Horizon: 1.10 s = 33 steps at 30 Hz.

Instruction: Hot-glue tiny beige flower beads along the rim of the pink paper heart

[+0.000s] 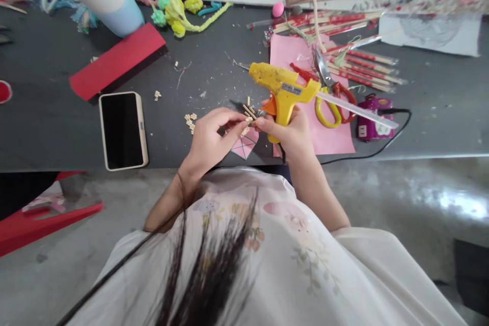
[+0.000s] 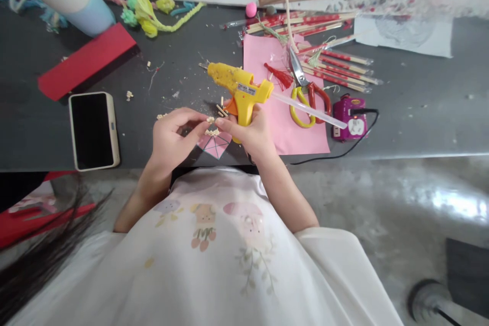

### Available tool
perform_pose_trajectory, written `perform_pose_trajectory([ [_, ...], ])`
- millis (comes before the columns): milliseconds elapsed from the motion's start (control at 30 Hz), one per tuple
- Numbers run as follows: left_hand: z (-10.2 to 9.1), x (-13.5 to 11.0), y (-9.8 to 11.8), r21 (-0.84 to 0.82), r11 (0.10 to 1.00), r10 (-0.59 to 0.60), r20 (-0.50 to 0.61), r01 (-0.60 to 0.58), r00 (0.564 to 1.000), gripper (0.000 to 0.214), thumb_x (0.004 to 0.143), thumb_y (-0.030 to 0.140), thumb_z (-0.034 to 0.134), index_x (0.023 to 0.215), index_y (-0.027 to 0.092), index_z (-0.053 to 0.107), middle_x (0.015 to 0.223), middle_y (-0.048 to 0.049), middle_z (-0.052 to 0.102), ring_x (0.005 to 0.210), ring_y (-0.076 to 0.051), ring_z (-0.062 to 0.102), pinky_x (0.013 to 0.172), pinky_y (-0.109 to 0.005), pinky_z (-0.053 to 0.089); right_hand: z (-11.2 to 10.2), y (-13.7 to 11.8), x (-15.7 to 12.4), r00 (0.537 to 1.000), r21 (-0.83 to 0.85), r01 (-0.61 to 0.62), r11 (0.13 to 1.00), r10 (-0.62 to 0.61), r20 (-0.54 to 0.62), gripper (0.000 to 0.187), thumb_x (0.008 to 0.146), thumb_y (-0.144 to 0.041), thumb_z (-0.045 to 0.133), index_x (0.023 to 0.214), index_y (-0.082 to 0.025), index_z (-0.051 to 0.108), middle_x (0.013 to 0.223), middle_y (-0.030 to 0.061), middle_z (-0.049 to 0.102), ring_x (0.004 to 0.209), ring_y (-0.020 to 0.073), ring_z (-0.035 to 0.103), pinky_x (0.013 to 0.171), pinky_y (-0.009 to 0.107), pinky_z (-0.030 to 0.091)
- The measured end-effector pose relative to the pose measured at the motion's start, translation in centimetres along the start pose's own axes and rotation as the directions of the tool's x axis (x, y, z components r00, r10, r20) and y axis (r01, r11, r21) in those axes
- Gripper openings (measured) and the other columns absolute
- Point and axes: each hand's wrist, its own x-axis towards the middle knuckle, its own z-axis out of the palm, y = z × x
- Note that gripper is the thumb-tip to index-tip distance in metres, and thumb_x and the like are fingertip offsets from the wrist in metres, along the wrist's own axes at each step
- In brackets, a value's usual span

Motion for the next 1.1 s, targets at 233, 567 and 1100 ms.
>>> perform_pose_trajectory([
  [233, -0.4, -0.2, -0.3, 0.415, 0.817, 0.395, 0.104, -0.401, 0.913, 0.011, 0.098, 0.026, 0.061, 0.100, 0.022, 0.071, 0.093, -0.0038, 0.073, 0.088, -0.018, 0.066, 0.085, -0.034, 0.052, 0.0, 0.0, 0.1, 1.000, -0.025, -0.008, 1.000, 0.008, -0.005, 0.053, 0.058, -0.043, 0.092, 0.096, -0.026, 0.060, 0.056, -0.0103, 0.043, 0.063, 0.0155, 0.060, 0.071, 0.036, 0.059],
  [567, -0.2, -0.5, 0.4, -0.007, 0.999, 0.036, 0.057, -0.035, 0.998, 0.009, 0.090, 0.024, 0.070, 0.097, 0.023, 0.076, 0.088, 0.0005, 0.075, 0.080, -0.012, 0.068, 0.071, -0.023, 0.053, 0.2, -0.4, -0.2, 1.000, 0.043, -0.012, 0.999, 0.012, 0.008, 0.054, 0.053, -0.044, 0.094, 0.091, -0.027, 0.059, 0.054, -0.0112, 0.039, 0.068, 0.0183, 0.066, 0.075, 0.038, 0.060],
  [1100, 0.4, -0.2, 0.9, -0.316, 0.863, -0.356, 0.173, 0.394, 0.918, 0.022, 0.078, 0.042, 0.081, 0.078, 0.020, 0.076, 0.073, -0.0001, 0.075, 0.065, -0.013, 0.069, 0.059, -0.021, 0.056, 0.1, 0.0, -0.3, 0.999, -0.024, -0.034, 0.999, 0.035, 0.018, 0.057, 0.051, -0.050, 0.094, 0.089, -0.026, 0.058, 0.051, -0.0121, 0.040, 0.066, 0.0185, 0.066, 0.071, 0.039, 0.062],
])
